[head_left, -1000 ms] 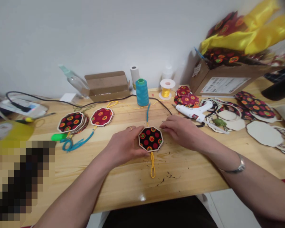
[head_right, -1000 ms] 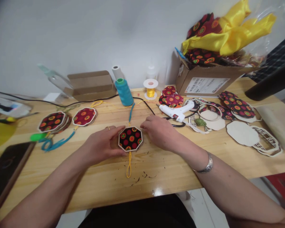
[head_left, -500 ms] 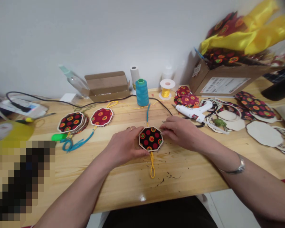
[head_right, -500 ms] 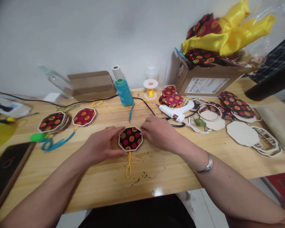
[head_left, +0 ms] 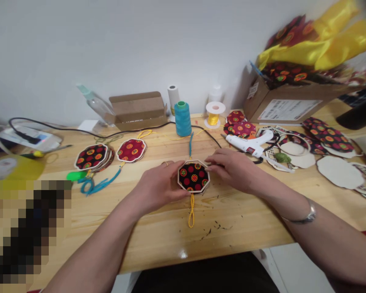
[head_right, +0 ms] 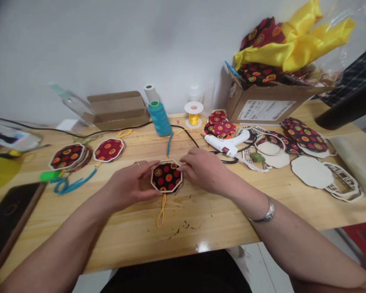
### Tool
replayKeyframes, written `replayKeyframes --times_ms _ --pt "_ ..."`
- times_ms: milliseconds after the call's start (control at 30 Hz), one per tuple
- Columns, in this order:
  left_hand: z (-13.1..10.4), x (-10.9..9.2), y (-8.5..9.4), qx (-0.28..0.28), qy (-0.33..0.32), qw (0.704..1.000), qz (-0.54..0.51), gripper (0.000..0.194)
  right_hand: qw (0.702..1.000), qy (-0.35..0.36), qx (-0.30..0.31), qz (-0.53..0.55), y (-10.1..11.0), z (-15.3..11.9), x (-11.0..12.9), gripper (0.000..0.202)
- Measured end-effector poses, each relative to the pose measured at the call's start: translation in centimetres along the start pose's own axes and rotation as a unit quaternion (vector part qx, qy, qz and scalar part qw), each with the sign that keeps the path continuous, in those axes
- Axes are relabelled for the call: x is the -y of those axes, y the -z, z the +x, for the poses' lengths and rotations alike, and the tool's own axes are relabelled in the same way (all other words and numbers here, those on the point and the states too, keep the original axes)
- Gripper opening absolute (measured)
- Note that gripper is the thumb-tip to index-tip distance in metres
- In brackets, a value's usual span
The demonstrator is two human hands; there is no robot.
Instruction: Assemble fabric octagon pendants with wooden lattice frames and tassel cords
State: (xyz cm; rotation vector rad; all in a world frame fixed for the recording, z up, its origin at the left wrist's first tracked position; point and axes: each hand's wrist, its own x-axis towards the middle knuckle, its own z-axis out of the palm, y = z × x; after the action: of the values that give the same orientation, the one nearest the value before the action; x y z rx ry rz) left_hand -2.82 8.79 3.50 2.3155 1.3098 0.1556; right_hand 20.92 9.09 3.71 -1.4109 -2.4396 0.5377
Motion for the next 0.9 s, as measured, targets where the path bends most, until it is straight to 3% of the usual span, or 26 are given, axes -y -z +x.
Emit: replayKeyframes --times_ms 300,533,633,767,900 --pt "0.0 0.0 -0.1 -0.003 -0.018 1.0 -0.012 0.064 0.985 -0.038 0.011 0.169 -0.4 0.2 0.2 0.023" --pt "0.0 0.4 -0.2 0.001 -0.026 0.999 -0.019 0.07 0.972 -0.097 0.017 0.211 -0.8 0.4 0.3 0.026" --pt "0.1 0.6 0.0 -0.012 0.01 1.0 -0.019 0.06 0.962 -0.094 0.01 0.257 -0.8 0.4 0.0 0.025" --pt "0.1 0.9 0.0 -0.062 0.085 0.994 -0.021 0.038 0.921 -0.131 -0.057 0.361 -0.6 0.4 -0.1 0.024" --pt "0.2 0.9 -0.5 -0.06 0.067 0.995 -0.033 0.034 0.856 -0.188 -0.123 0.465 -0.3 0.6 0.2 0.023"
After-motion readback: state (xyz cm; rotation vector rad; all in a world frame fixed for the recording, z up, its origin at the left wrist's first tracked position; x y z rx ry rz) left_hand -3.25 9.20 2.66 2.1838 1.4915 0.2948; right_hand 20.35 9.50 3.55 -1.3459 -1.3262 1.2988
